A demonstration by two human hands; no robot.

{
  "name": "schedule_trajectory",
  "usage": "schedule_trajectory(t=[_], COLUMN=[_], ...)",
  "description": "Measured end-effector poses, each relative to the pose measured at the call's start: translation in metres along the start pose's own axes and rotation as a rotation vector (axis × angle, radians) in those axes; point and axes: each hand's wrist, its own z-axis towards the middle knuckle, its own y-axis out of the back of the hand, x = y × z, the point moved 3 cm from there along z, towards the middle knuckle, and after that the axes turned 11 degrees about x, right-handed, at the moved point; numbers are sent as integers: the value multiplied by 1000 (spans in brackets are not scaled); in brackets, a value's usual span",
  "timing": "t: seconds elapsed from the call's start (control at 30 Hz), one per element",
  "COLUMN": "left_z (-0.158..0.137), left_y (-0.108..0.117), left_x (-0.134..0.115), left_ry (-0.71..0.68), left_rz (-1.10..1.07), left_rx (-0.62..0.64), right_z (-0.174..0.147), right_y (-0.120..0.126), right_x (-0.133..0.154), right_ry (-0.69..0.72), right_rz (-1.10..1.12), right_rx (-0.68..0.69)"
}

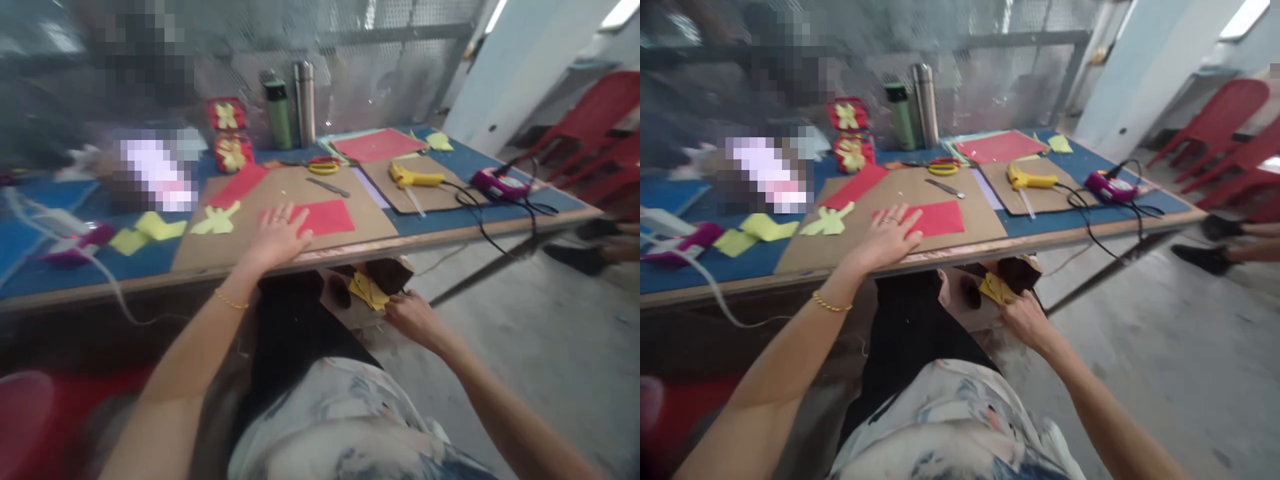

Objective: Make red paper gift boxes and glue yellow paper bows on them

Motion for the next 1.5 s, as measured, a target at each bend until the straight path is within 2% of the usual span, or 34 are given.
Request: schedule_trajectory(t=[0.07,0.17,0.23,0.3,0.37,0.43,0.5,0.73,0.83,1.0,1.1,1.2,1.3,1.5], left_z=[0,0,-1,-2,-2,-2,-2,-1,-4,-6,-5,-5,-7,-31], left_y=[-1,-2,-3,-3,-2,-2,-2,-1,0,0,-1,-1,-2,-10], left_x=[2,3,3,2,1,0,0,1,0,0,0,1,5,41], left_ry=[-5,-2,-2,-10,-17,-20,-21,7,5,9,3,-15,-62,-41], left_rz=[1,-9,-17,-21,-17,-11,-9,-35,-43,-53,-51,-38,-12,43], left_rx=[-17,-38,-38,-31,-28,-30,-27,8,12,14,13,8,12,-62], right_z=[7,29,60,99,135,158,168,157,142,113,114,131,144,141], right_y=[23,71,94,104,103,96,90,90,91,103,101,84,65,58], right_x=[36,88,112,124,126,122,114,90,78,69,90,113,119,112], right_ry=[131,353,418,399,352,320,304,271,201,44,199,368,377,415], right_rz=[-51,-185,-290,-386,-464,-524,-545,-602,-646,-650,-633,-561,-506,-524], right_rx=[-126,-467,-565,-519,-403,-288,-224,-261,-299,-455,-493,-390,-289,-276])
